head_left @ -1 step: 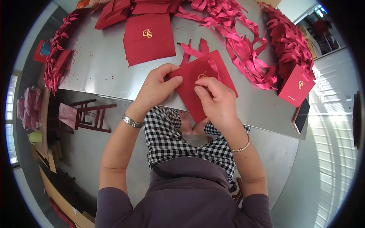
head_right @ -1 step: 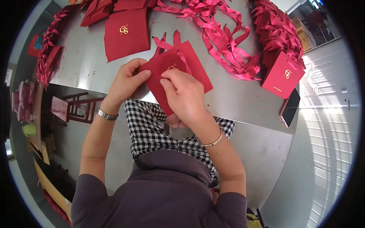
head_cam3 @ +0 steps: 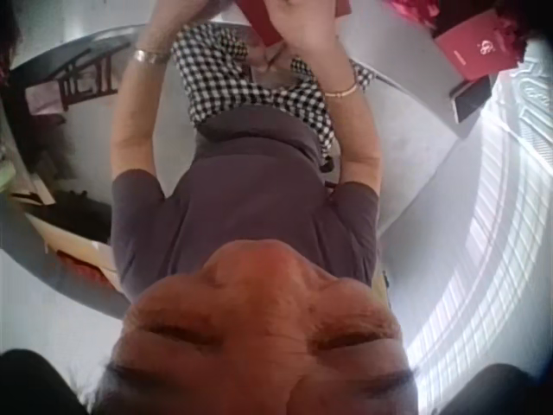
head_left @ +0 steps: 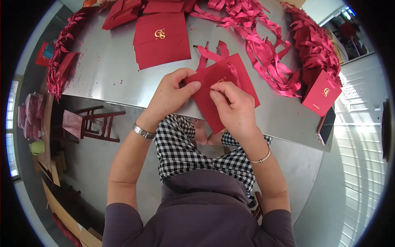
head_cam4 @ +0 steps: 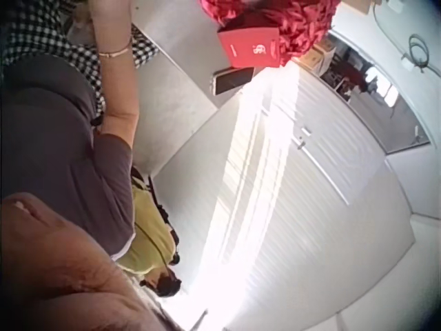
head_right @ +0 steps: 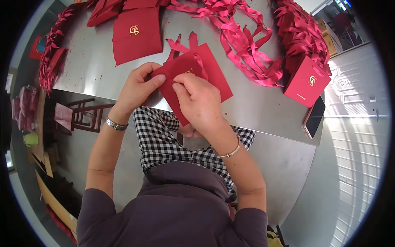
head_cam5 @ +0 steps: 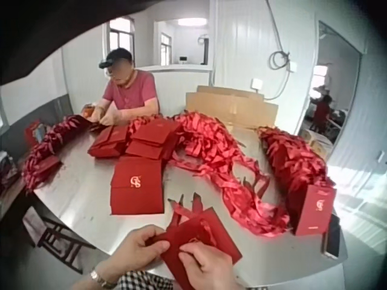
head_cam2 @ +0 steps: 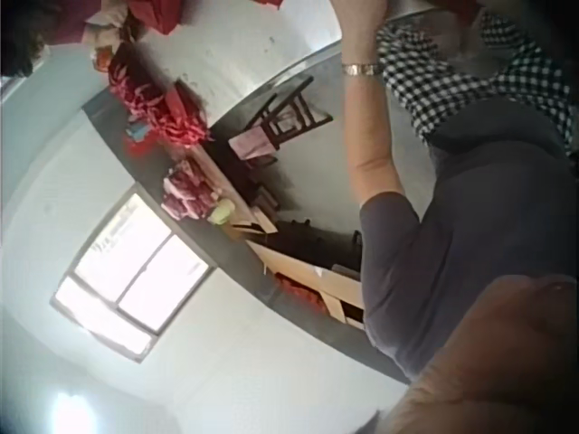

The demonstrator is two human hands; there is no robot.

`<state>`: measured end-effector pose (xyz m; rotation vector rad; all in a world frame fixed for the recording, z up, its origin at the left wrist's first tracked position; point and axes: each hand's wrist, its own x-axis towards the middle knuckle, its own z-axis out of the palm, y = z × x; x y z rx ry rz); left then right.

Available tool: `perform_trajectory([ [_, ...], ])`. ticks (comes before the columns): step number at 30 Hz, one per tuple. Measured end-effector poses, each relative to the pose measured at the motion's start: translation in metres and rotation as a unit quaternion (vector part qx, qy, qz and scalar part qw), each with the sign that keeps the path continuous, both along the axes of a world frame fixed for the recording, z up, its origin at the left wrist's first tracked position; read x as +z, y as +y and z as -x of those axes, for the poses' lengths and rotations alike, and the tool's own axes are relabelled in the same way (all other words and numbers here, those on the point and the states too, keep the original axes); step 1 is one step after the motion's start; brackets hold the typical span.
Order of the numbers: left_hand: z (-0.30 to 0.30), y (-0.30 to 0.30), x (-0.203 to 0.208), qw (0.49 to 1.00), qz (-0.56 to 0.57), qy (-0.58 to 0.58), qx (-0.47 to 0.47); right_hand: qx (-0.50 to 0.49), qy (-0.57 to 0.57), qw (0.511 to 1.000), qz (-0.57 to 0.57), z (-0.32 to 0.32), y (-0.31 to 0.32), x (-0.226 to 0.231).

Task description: The person attaches ribbon handles to paper gift bags by hand, threading ribbons through the bag slots.

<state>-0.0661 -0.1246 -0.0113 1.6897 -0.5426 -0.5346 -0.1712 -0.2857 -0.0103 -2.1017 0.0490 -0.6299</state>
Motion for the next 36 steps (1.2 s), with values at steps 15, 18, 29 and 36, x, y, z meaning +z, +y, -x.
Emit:
perform_trajectory([
  [15,0.000,-0.005,-0.016,0.998,0.044,-0.014,0.048,-0.020,0.018,0.999,-0.018,-0.029,0.004,-0.015],
  [18,0.002,-0.005,-0.015,0.998,0.026,-0.029,0.058,-0.022,0.048,0.998,-0.026,-0.034,0.004,-0.011],
  [29,0.004,-0.008,-0.018,0.983,-0.053,-0.156,0.086,0.017,-0.044,0.893,0.448,-0.047,0.009,-0.001],
  [36,0.006,-0.004,-0.019,0.975,-0.056,-0.195,0.093,0.036,0.045,0.918,0.393,-0.058,0.008,0.003],
])
